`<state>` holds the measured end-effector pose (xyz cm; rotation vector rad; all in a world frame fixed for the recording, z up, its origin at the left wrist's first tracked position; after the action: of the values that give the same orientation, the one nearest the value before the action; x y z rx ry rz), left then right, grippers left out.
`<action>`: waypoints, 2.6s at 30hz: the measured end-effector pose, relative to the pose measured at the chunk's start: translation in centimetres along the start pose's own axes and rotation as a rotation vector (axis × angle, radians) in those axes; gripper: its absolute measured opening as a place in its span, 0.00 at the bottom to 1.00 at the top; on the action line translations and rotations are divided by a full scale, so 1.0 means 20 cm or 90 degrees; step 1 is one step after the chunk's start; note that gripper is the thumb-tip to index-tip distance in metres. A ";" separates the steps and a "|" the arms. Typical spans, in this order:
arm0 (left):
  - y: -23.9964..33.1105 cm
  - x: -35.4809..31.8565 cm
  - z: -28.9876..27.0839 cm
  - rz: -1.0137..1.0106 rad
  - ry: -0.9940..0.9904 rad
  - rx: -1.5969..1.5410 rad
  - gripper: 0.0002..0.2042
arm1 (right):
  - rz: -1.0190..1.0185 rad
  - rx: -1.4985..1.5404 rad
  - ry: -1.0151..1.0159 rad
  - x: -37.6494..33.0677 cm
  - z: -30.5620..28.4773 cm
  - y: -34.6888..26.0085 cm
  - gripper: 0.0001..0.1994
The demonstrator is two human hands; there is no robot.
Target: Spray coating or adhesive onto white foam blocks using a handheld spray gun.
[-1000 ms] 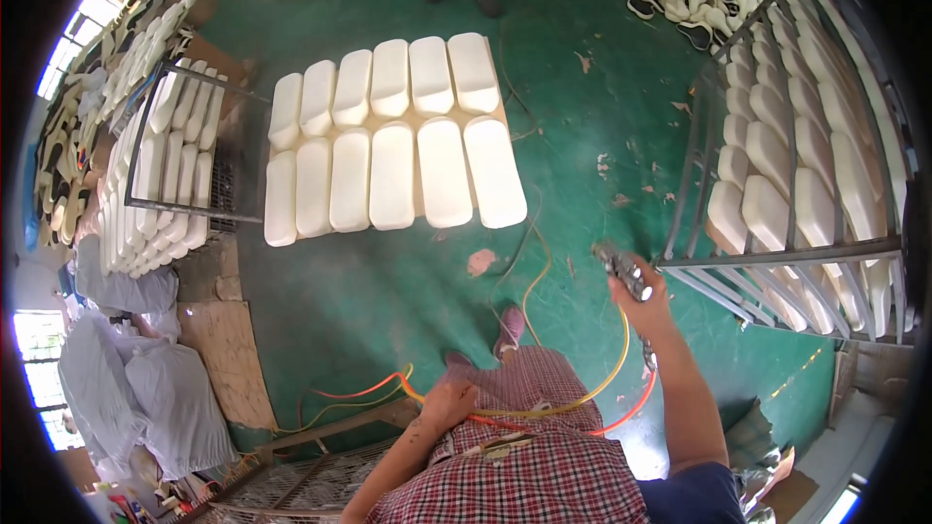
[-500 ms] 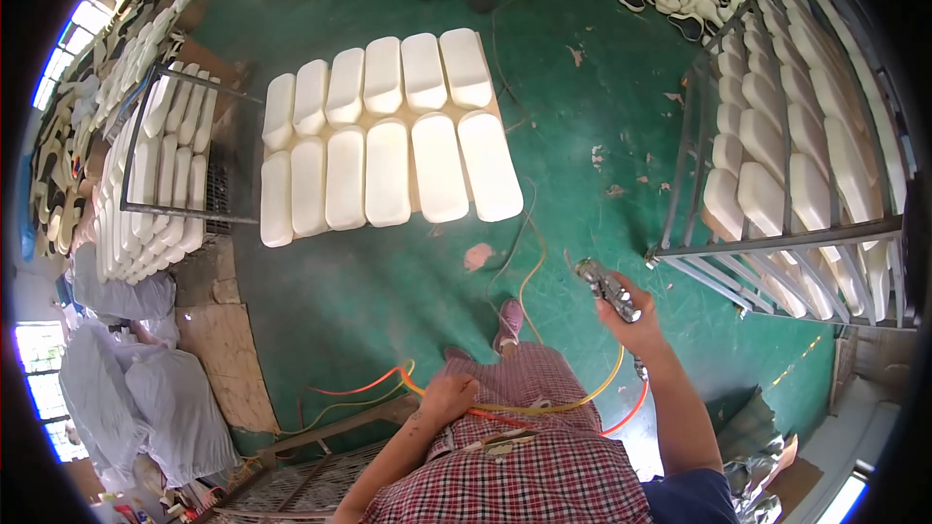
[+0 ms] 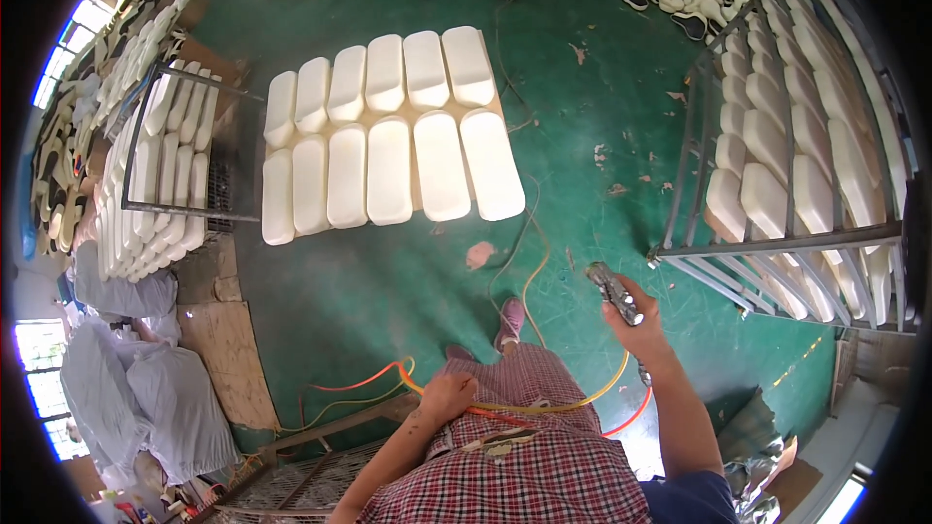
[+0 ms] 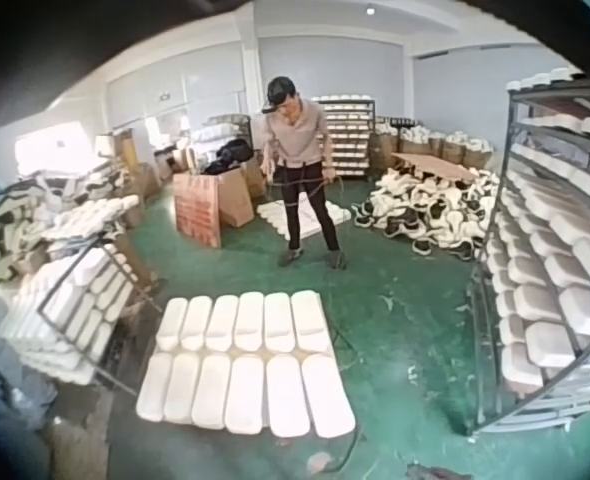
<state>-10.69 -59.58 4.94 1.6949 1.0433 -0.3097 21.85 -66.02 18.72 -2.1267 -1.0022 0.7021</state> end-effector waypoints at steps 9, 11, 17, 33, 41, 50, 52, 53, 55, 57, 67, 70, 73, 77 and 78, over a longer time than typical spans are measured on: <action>0.05 0.05 0.00 -0.014 0.008 -0.003 0.16 | -0.002 -0.022 -0.038 0.04 0.03 0.13 0.21; 0.08 0.07 -0.01 -0.017 0.012 0.006 0.16 | -0.014 -0.004 -0.051 0.10 0.05 0.12 0.21; 0.09 0.12 0.02 -0.035 0.000 0.006 0.16 | -0.081 0.014 0.090 0.37 -0.12 -0.02 0.20; 0.19 0.33 -0.09 -0.042 -0.022 0.030 0.19 | -0.172 0.010 0.033 0.49 -0.10 -0.12 0.22; 0.28 0.59 -0.02 -0.027 -0.229 0.152 0.13 | -0.099 0.085 -0.003 0.34 -0.01 0.10 0.27; 0.70 0.46 0.28 0.139 -0.594 0.342 0.14 | 0.058 0.069 0.343 -0.24 -0.06 -0.04 0.20; 0.72 0.41 0.32 0.171 -0.666 0.365 0.14 | 0.104 0.051 0.426 -0.47 -0.04 0.01 0.20; 0.73 0.39 0.34 0.183 -0.695 0.377 0.14 | 0.163 0.043 0.448 -0.57 -0.03 0.04 0.20; 0.72 0.36 0.35 0.189 -0.737 0.398 0.13 | 0.256 0.052 0.494 -0.73 0.04 0.10 0.19; 0.72 0.36 0.36 0.180 -0.752 0.409 0.13 | 0.278 0.069 0.563 -0.92 0.04 0.07 0.19; 0.78 -0.27 0.68 -0.020 -0.930 0.093 0.18 | 0.304 0.140 0.738 -1.08 0.02 0.04 0.21; 0.68 -0.47 0.77 -0.234 -0.918 -0.090 0.23 | 0.306 0.209 0.777 -1.10 -0.03 0.08 0.22; 0.58 -0.49 0.88 -0.236 -0.883 -0.027 0.19 | 0.277 0.344 0.776 -1.27 0.01 0.23 0.24; 0.34 -0.32 0.99 -0.201 -0.700 0.002 0.15 | 0.310 0.388 0.796 -1.64 0.46 0.54 0.40; 0.32 -0.32 1.02 -0.211 -0.682 0.014 0.15 | 0.485 0.427 0.787 -1.93 0.66 0.66 0.35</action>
<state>-3.81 -80.89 5.17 1.0752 0.4767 -1.2737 -3.14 -98.90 7.40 -1.7325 0.6467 -0.0783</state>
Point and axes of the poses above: each hand's wrist, its own x-axis towards the middle knuckle, its own z-axis out of the palm, y = z × x, the point moved 10 cm from there along x, towards the middle knuckle, and after that the axes turned 12 degrees about -x, right-handed, at the moved point
